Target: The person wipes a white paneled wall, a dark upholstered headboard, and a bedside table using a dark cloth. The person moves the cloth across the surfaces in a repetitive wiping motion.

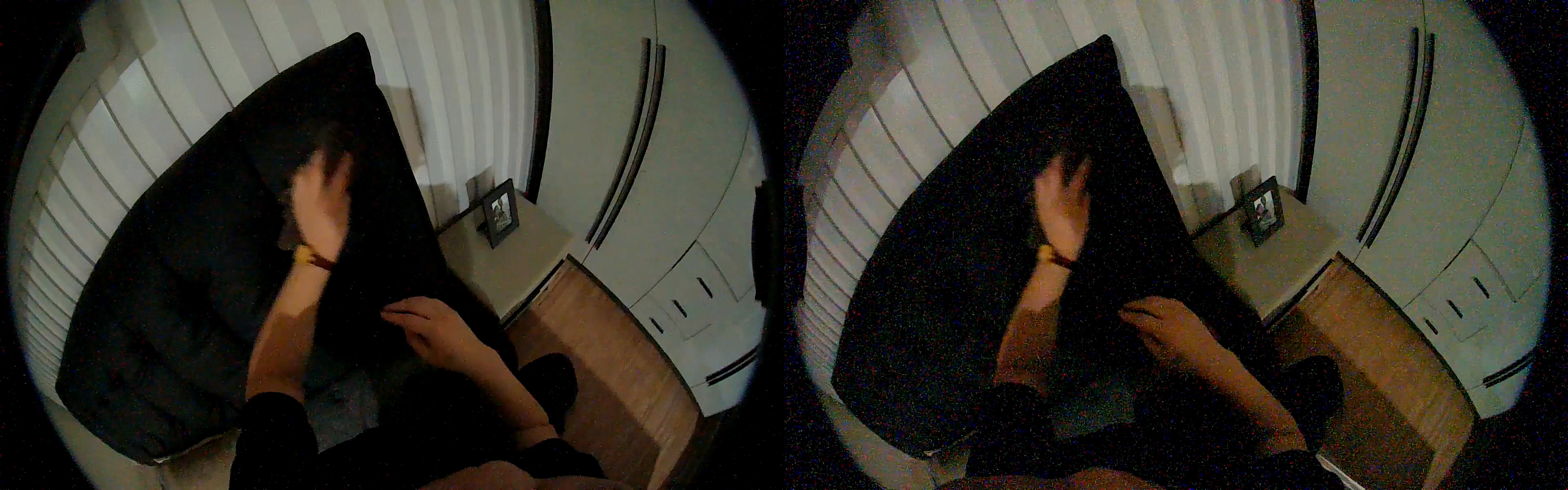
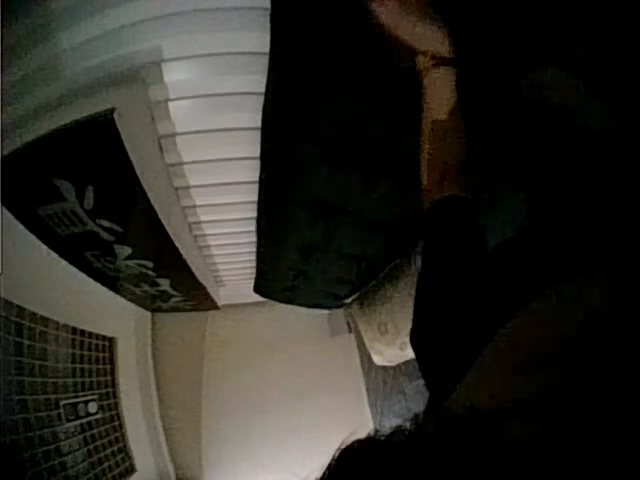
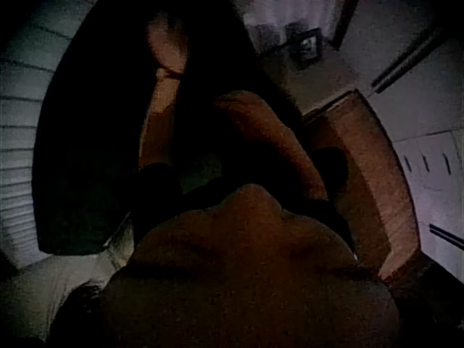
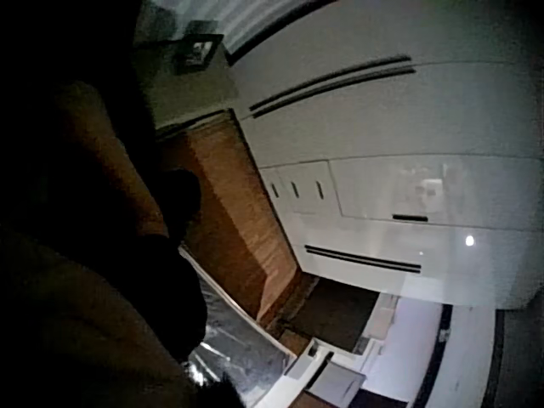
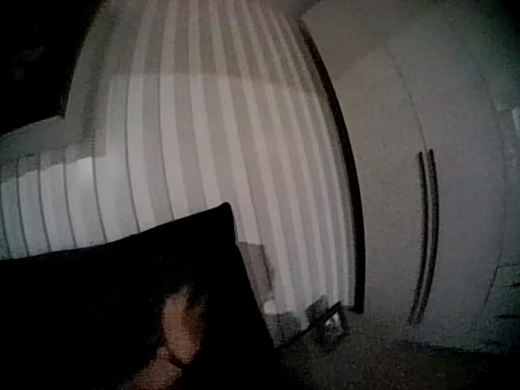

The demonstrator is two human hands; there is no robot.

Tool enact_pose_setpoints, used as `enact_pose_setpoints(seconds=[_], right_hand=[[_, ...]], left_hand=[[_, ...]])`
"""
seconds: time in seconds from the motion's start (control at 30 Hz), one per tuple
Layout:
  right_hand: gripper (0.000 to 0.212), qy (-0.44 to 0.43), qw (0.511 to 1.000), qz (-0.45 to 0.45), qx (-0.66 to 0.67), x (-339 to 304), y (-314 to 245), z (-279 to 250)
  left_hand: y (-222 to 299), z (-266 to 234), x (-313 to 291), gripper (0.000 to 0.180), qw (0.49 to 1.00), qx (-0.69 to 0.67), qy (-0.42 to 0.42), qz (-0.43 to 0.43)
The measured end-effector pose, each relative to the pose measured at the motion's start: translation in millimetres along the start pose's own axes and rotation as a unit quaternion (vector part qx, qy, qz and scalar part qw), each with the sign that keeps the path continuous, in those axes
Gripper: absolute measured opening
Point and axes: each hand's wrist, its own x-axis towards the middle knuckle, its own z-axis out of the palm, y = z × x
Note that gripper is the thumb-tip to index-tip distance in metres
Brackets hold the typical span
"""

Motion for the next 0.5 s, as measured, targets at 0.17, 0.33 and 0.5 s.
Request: enact_pose_setpoints(seconds=[0.17, 0.33, 0.5], right_hand=[[0.039, -0.022, 0.989, 0.122, -0.076, -34, 55, 31], [0.036, -0.112, 0.926, 0.342, -0.114, -82, 109, 72], [0.049, -0.004, 0.944, 0.319, 0.087, -139, 178, 131]], left_hand=[[65, 62, -78, 0.044, 0.975, 0.029, -0.146, 0.163], [106, 102, -174, 0.043, 0.931, -0.074, -0.286, 0.216], [137, 57, -198, 0.045, 0.892, -0.254, -0.368, 0.070]])
